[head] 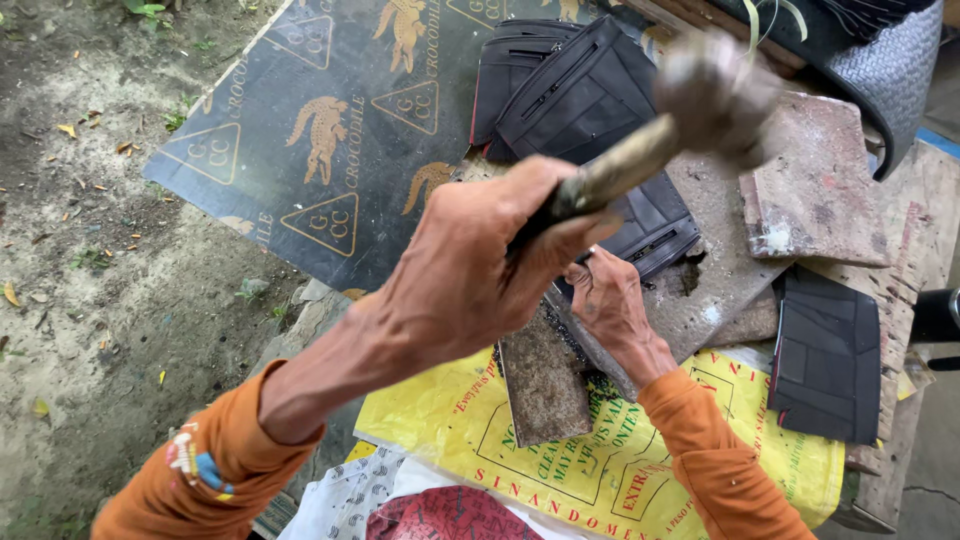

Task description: The person uses a hammer and a metal punch to drive fasteners into black leather pouches placed on a wooden block. They repeatedly position the punch, strike it with the hammer, and adjust the pouches to continue fastening along the edges.

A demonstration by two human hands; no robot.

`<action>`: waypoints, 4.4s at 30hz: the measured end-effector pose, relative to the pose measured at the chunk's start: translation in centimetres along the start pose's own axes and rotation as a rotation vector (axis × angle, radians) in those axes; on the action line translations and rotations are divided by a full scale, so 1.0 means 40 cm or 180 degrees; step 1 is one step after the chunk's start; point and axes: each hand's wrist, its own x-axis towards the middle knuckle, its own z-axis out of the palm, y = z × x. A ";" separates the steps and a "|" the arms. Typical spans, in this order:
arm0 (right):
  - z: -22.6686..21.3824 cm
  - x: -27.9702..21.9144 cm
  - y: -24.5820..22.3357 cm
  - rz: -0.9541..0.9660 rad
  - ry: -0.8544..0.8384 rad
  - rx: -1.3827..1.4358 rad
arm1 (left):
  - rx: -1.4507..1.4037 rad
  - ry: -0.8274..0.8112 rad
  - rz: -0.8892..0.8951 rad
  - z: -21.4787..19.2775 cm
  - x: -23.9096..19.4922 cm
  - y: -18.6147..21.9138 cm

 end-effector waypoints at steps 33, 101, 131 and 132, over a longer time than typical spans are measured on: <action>-0.017 -0.021 0.006 0.0399 -0.0059 0.0869 | 0.0925 -0.1230 -0.1166 0.007 -0.056 -0.099; -0.368 -0.088 0.537 0.2411 0.0747 0.3093 | 0.0419 -0.0050 -0.1968 0.261 -0.069 -0.477; -0.035 -0.013 -0.009 0.1255 -0.0360 0.1136 | 0.1118 0.0135 -0.0812 0.079 -0.065 -0.380; -0.035 -0.011 -0.008 0.1184 -0.0370 0.1111 | 0.1042 -0.0038 -0.0925 0.054 -0.074 -0.347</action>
